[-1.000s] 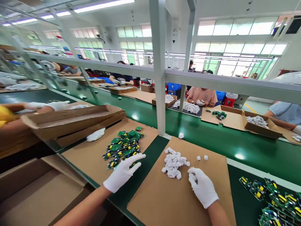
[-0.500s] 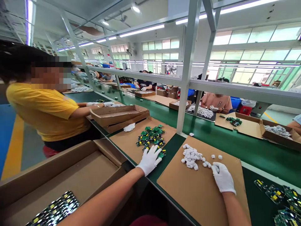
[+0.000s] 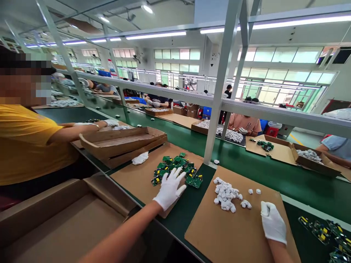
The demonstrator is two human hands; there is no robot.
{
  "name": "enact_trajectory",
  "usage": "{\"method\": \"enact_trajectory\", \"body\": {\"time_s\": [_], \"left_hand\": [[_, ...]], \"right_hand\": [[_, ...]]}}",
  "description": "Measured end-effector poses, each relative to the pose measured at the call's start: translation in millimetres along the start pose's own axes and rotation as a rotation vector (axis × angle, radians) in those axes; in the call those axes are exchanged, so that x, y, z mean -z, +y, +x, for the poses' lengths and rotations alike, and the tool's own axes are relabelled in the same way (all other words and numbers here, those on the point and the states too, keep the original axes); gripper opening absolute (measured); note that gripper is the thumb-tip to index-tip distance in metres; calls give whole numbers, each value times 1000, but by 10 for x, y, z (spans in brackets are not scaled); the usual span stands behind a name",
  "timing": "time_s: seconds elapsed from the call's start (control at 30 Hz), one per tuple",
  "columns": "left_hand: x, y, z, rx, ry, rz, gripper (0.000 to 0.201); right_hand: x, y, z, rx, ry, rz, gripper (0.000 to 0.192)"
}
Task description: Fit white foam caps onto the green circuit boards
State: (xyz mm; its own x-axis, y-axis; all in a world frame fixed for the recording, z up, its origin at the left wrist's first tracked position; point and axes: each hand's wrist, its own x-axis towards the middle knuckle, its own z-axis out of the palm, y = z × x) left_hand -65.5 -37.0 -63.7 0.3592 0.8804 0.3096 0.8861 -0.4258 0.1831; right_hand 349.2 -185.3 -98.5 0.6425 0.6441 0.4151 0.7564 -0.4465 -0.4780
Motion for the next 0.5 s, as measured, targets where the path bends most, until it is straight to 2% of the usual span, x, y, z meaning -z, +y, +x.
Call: {"method": "enact_trajectory", "body": {"time_s": [0.1, 0.23, 0.3, 0.37, 0.43, 0.5], "left_hand": [[-83, -233, -141, 40, -27, 50, 65], [-178, -194, -13, -79, -131, 19, 68], [-121, -132, 120, -119, -154, -8, 67], [2, -94, 253, -149, -120, -14, 64], [134, -53, 375, -192, -77, -17, 59], [212, 31, 486, -280, -92, -28, 58]], "right_hand": [[-50, -47, -7, 75, -27, -16, 35], [-72, -68, -26, 119, 6, -32, 41], [-60, -46, -45, 145, 78, -60, 45], [-49, -10, -68, 193, 130, -86, 47], [-50, 23, -91, 236, 138, -97, 48], [-60, 28, -108, 251, 107, -71, 47]]}}
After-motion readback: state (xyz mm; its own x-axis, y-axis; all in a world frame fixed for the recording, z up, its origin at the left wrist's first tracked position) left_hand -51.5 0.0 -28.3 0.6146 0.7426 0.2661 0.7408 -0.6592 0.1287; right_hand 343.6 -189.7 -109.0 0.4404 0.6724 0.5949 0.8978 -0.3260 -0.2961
